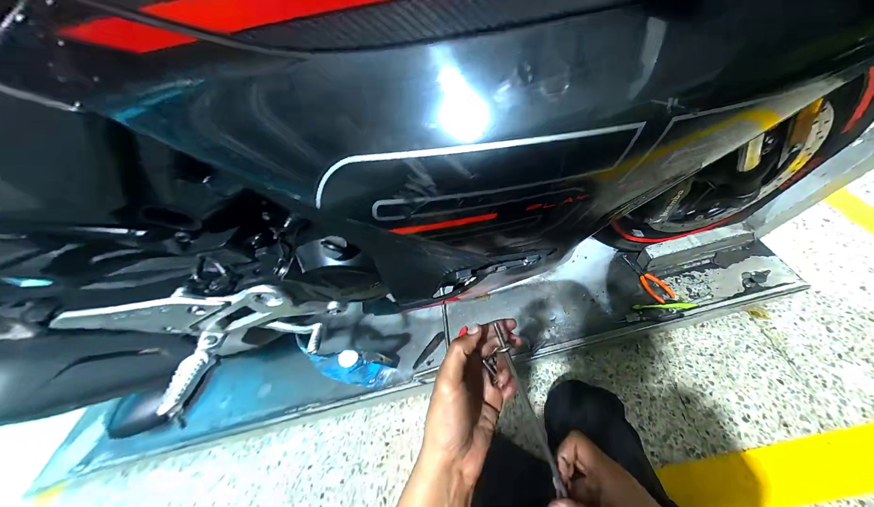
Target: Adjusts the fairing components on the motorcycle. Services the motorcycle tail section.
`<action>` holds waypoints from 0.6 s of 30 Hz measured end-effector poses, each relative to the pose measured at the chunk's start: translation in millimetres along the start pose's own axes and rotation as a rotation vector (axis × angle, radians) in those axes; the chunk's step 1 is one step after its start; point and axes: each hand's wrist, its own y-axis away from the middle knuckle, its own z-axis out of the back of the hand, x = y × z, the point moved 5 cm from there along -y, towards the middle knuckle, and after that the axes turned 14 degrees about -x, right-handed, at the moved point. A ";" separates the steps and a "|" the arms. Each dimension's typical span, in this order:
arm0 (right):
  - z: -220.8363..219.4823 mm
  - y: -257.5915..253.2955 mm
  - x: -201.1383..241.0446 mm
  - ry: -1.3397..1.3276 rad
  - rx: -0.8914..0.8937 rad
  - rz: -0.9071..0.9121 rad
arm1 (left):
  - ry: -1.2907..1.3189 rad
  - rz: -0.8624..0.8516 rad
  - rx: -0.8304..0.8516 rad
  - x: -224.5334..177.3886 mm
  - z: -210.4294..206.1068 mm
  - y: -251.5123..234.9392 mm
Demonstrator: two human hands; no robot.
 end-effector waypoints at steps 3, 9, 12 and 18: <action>16.1 17.8 -13.4 0.049 -0.066 0.006 | 0.091 0.138 -0.052 14.8 19.5 4.4; 37.3 32.3 -37.6 0.307 -0.147 -0.064 | 0.203 0.205 0.087 36.9 24.6 25.8; 40.6 35.3 -40.4 0.394 -0.166 -0.055 | 0.200 0.165 0.096 49.0 27.0 27.1; 52.7 48.0 -34.9 0.511 -0.200 -0.086 | 0.295 0.140 -0.138 50.7 39.6 17.4</action>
